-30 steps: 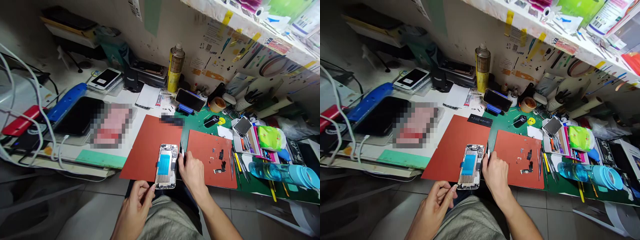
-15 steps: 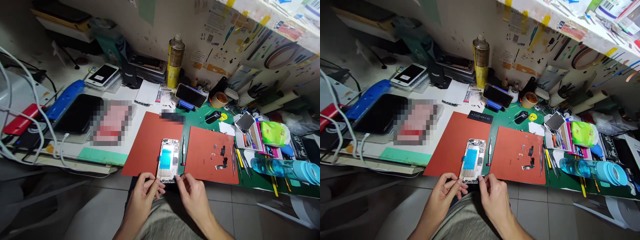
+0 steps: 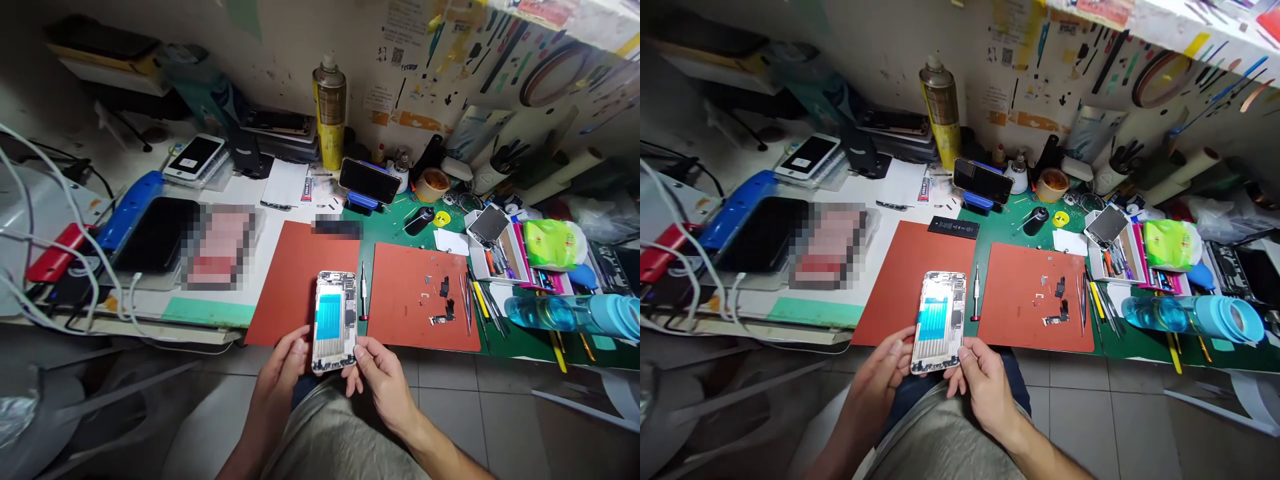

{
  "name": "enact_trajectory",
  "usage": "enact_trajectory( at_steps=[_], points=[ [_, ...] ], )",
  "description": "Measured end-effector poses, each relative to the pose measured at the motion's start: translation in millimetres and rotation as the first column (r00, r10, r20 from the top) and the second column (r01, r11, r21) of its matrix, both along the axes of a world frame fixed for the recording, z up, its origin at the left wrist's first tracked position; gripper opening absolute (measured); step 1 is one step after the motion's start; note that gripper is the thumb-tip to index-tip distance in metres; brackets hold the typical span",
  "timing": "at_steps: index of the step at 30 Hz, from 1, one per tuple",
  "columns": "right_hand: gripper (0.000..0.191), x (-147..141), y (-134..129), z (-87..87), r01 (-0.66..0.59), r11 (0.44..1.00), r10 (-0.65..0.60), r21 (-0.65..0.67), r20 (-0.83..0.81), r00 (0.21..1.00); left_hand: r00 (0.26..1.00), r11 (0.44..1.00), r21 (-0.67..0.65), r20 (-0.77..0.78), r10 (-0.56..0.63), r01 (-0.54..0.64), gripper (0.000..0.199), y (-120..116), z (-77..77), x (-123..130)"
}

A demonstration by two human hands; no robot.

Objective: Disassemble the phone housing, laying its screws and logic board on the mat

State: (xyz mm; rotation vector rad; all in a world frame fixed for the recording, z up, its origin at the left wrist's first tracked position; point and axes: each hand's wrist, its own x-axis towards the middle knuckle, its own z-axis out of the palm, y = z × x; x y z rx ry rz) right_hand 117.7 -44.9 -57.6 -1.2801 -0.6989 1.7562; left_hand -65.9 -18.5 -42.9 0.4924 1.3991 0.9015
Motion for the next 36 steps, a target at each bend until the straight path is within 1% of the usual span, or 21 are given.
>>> enact_trajectory(
  at_steps=[2,4,6,9,11,12,13,14,15,16,17,18,19,20,22,24,27,29,32,34,36],
  points=[
    [0.05,2.6,-8.0,3.9,-0.043,0.999,0.043,0.024,0.002,0.999,0.97,0.993,-0.004,0.211,0.119,-0.121,0.083,9.1,8.8,5.1],
    [0.047,4.3,-15.2,7.6,-0.083,0.995,0.083,0.048,-0.002,0.997,0.911,0.987,-0.034,0.381,0.158,-0.157,0.081,19.8,19.1,11.9],
    [0.046,4.9,-20.9,10.6,-0.118,0.991,0.119,0.063,-0.006,0.993,0.876,0.99,-0.052,0.462,0.139,-0.13,0.077,28.7,27.7,18.5],
    [0.047,6.5,-26.5,17.0,-0.188,0.98,0.187,0.067,0.015,0.982,0.846,0.997,-0.005,0.53,0.065,-0.073,0.075,33.9,33.8,25.6],
    [0.045,10.5,-27.2,24.8,-0.261,0.962,0.253,0.075,0.104,0.962,0.833,0.998,0.04,0.552,0.024,-0.055,0.076,32.7,33.3,28.3],
    [0.044,13.6,-26.0,29.8,-0.288,0.953,0.265,0.097,0.197,0.944,0.83,0.997,0.053,0.558,0.015,-0.054,0.078,31.1,32.2,29.1],
    [0.042,17.1,-23.6,35.3,-0.295,0.944,0.237,0.146,0.323,0.916,0.826,0.997,0.057,0.564,0.011,-0.052,0.079,29.0,30.6,29.5],
    [0.039,20.9,-19.8,40.9,-0.287,0.93,0.156,0.229,0.462,0.873,0.819,0.998,0.051,0.573,0.009,-0.047,0.081,26.4,28.8,29.7],
    [0.033,24.4,-14.7,46.1,-0.277,0.898,0.027,0.341,0.586,0.81,0.81,0.998,0.041,0.586,0.007,-0.038,0.081,23.5,27.0,29.6],
    [0.025,27.3,-8.4,50.7,-0.28,0.843,-0.123,0.459,0.671,0.731,0.799,0.999,0.028,0.601,0.003,-0.026,0.082,20.2,25.5,29.5],
    [0.016,29.5,-1.3,54.2,-0.306,0.769,-0.26,0.561,0.712,0.653,0.789,1.0,0.01,0.615,-0.003,-0.005,0.083,16.7,24.6,29.3],
    [0.012,30.6,6.2,56.5,-0.354,0.691,-0.359,0.63,0.724,0.589,0.783,1.0,-0.012,0.622,-0.008,0.02,0.083,13.2,24.2,29.2],
    [0.013,30.8,13.5,57.4,-0.412,0.624,-0.42,0.664,0.729,0.54,0.782,0.998,-0.036,0.623,-0.012,0.044,0.082,9.7,24.6,29.3],
    [0.014,30.3,20.1,56.9,-0.465,0.572,-0.457,0.675,0.734,0.503,0.783,0.996,-0.059,0.622,-0.015,0.066,0.081,6.4,25.8,29.6],
    [0.015,28.0,29.3,52.7,-0.542,0.508,-0.506,0.669,0.741,0.44,0.781,0.99,-0.098,0.624,-0.016,0.099,0.08,1.4,29.7,30.6],
    [0.016,26.2,32.3,46.1,-0.584,0.486,-0.534,0.65,0.75,0.39,0.768,0.985,-0.116,0.64,-0.025,0.128,0.083,-1.3,34.1,31.7],
    [0.019,27.8,28.9,36.6,-0.623,0.486,-0.527,0.613,0.774,0.351,0.743,0.978,-0.099,0.665,-0.072,0.183,0.09,-2.1,37.2,32.4],
    [0.022,30.9,26.0,33.1,-0.647,0.483,-0.502,0.591,0.792,0.349,0.73,0.976,-0.07,0.675,-0.107,0.208,0.094,-1.8,36.1,32.6],
    [0.025,35.1,25.0,33.1,-0.674,0.46,-0.478,0.577,0.801,0.36,0.72,0.977,-0.039,0.682,-0.129,0.211,0.096,-1.6,33.1,34.1],
    [0.027,36.5,25.9,35.5,-0.687,0.441,-0.477,0.578,0.799,0.366,0.727,0.978,-0.027,0.674,-0.134,0.206,0.093,-1.6,33.0,35.9],
    [0.028,37.3,27.2,38.5,-0.698,0.428,-0.475,0.574,0.8,0.367,0.753,0.98,-0.021,0.643,-0.139,0.199,0.086,-1.7,35.0,37.4]
  ],
)
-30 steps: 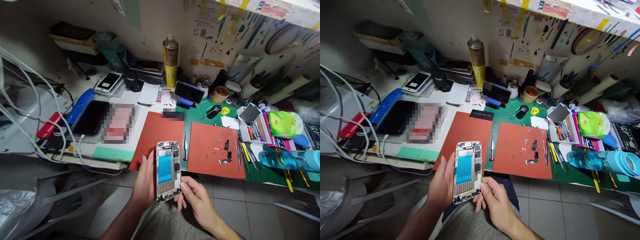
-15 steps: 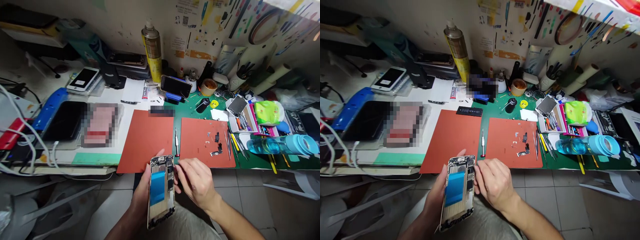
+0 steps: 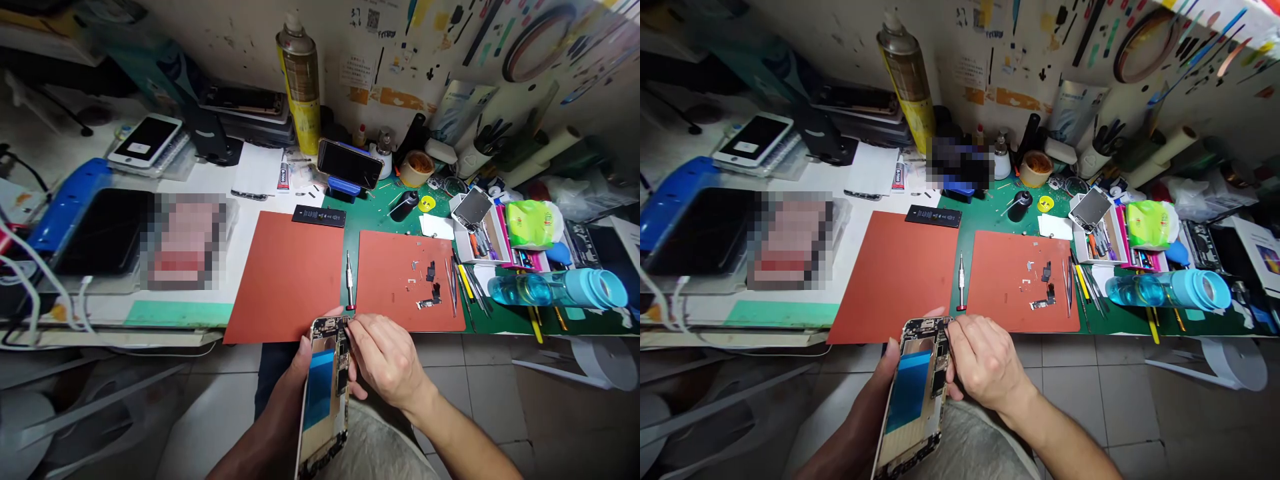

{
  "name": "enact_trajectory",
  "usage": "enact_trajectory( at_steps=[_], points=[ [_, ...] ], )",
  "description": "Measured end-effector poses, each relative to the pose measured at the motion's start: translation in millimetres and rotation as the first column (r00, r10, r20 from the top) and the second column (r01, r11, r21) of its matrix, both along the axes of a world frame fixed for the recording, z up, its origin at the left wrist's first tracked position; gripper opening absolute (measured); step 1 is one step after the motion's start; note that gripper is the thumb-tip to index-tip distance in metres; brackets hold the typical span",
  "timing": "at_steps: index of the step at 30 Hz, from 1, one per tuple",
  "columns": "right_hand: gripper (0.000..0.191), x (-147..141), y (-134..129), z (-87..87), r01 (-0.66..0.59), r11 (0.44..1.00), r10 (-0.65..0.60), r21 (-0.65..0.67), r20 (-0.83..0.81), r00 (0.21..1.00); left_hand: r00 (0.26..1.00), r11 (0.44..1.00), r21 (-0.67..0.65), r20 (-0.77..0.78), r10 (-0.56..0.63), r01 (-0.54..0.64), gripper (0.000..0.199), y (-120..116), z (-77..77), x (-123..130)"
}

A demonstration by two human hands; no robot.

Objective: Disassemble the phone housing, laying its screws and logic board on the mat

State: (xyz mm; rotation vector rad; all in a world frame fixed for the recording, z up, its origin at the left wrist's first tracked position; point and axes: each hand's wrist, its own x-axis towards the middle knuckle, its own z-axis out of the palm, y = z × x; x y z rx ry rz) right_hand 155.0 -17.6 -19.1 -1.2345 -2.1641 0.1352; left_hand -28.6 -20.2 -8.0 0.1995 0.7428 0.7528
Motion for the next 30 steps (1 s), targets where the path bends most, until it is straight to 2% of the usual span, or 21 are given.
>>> enact_trajectory(
  at_steps=[6,8,12,18,22,30],
  points=[
    [0.03,1.7,1.3,5.5,-0.037,0.999,0.037,0.01,0.025,0.999,0.997,1.0,0.019,-0.071,0.019,-0.018,0.054,-2.0,6.6,1.2],
    [0.031,1.9,0.9,5.7,-0.042,0.999,0.042,0.003,0.033,0.999,0.996,0.999,0.029,-0.087,0.019,-0.017,0.056,-2.9,5.7,1.4],
    [0.032,1.4,0.4,5.1,-0.038,0.999,0.038,0.002,0.05,0.998,0.992,0.999,0.046,-0.126,0.005,0.001,0.072,-5.1,0.8,1.1],
    [0.03,0.0,0.4,5.4,-0.033,0.999,0.032,0.016,0.072,0.997,0.981,0.995,0.099,-0.191,0.008,0.011,0.077,-8.6,-6.1,-0.4],
    [0.029,-0.5,0.6,6.3,-0.03,0.999,0.027,0.031,0.09,0.996,0.965,0.975,0.221,-0.262,0.025,0.035,0.074,-9.9,-9.0,-1.8],
    [0.03,-3.0,-1.5,3.3,-0.004,0.999,-0.001,0.046,0.107,0.994,0.887,0.938,0.292,-0.46,-0.032,0.185,0.059,-16.7,-9.7,0.2]
  ],
)
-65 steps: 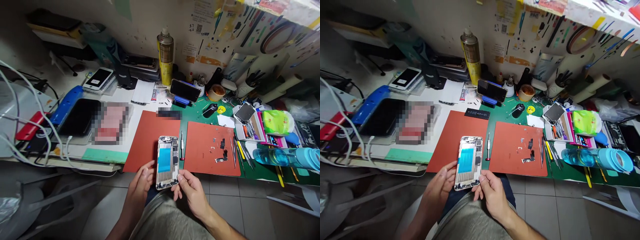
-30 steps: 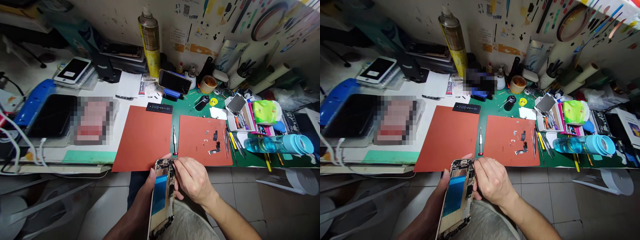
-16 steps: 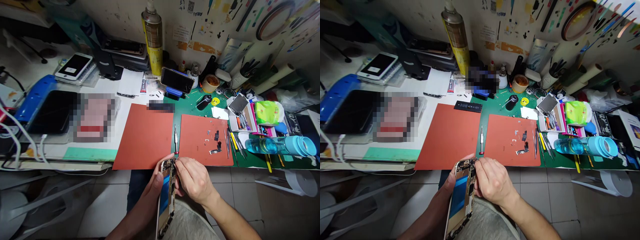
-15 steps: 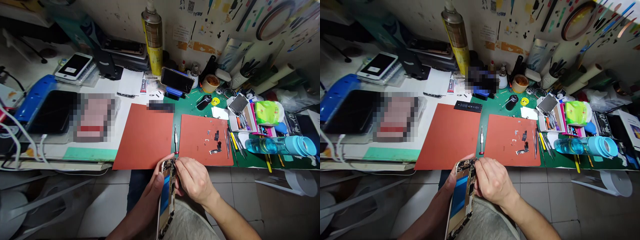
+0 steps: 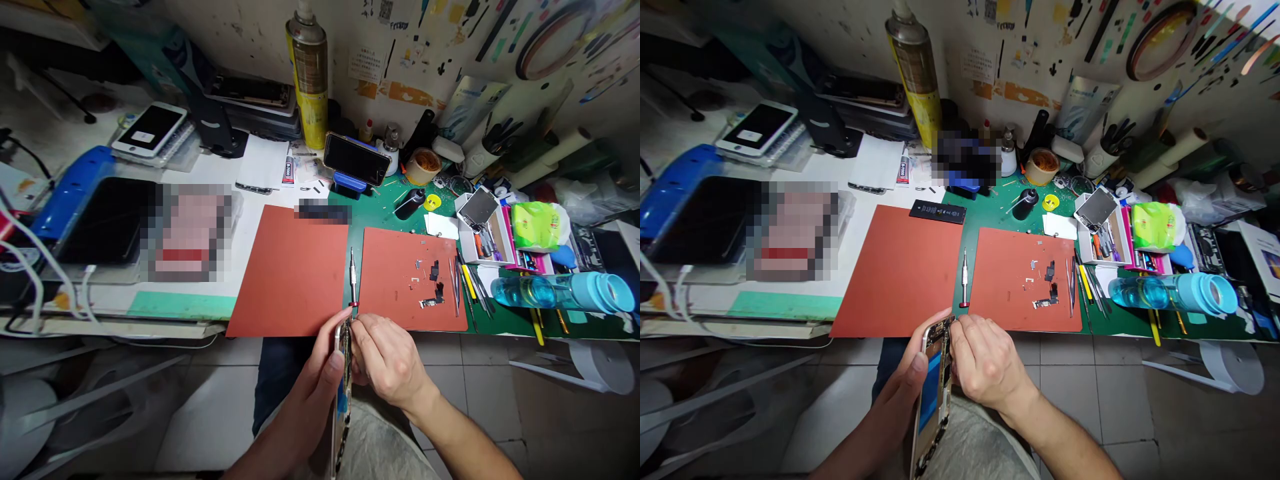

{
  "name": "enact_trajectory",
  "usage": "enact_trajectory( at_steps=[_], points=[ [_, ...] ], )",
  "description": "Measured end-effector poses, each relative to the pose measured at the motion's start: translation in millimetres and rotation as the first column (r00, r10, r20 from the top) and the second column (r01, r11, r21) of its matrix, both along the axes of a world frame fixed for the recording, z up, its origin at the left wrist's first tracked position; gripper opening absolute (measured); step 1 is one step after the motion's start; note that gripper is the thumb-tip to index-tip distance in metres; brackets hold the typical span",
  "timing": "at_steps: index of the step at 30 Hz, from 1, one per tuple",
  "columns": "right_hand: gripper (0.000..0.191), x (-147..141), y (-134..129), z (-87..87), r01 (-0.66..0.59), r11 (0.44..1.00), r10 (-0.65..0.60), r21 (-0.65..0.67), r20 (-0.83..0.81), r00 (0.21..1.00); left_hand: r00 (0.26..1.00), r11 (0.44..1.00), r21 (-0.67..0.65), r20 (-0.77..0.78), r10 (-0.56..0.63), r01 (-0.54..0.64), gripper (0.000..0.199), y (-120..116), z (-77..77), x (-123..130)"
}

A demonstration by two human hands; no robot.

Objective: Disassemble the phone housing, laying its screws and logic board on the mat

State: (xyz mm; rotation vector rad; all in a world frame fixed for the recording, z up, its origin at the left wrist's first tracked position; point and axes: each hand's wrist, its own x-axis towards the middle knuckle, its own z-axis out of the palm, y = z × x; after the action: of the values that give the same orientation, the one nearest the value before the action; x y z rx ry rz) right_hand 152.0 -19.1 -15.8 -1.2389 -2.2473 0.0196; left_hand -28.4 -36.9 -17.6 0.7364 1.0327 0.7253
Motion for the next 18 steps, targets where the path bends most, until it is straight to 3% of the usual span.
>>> enact_trajectory(
  at_steps=[7,12,18],
  points=[
    [0.032,4.0,-3.6,0.9,-0.032,0.999,0.032,-0.006,-0.005,0.999,0.999,0.998,0.056,-0.023,-0.026,0.027,0.061,-3.1,-2.1,5.3],
    [0.029,9.2,-5.5,-3.0,-0.054,0.997,0.052,0.049,0.03,0.998,0.99,0.983,0.132,-0.089,-0.113,0.124,0.066,-0.4,8.3,6.4],
    [0.029,9.9,-6.7,-10.0,-0.074,0.993,0.07,0.092,0.048,0.996,0.983,0.972,0.177,-0.125,-0.136,0.156,0.071,2.6,16.2,5.0]
  ],
)
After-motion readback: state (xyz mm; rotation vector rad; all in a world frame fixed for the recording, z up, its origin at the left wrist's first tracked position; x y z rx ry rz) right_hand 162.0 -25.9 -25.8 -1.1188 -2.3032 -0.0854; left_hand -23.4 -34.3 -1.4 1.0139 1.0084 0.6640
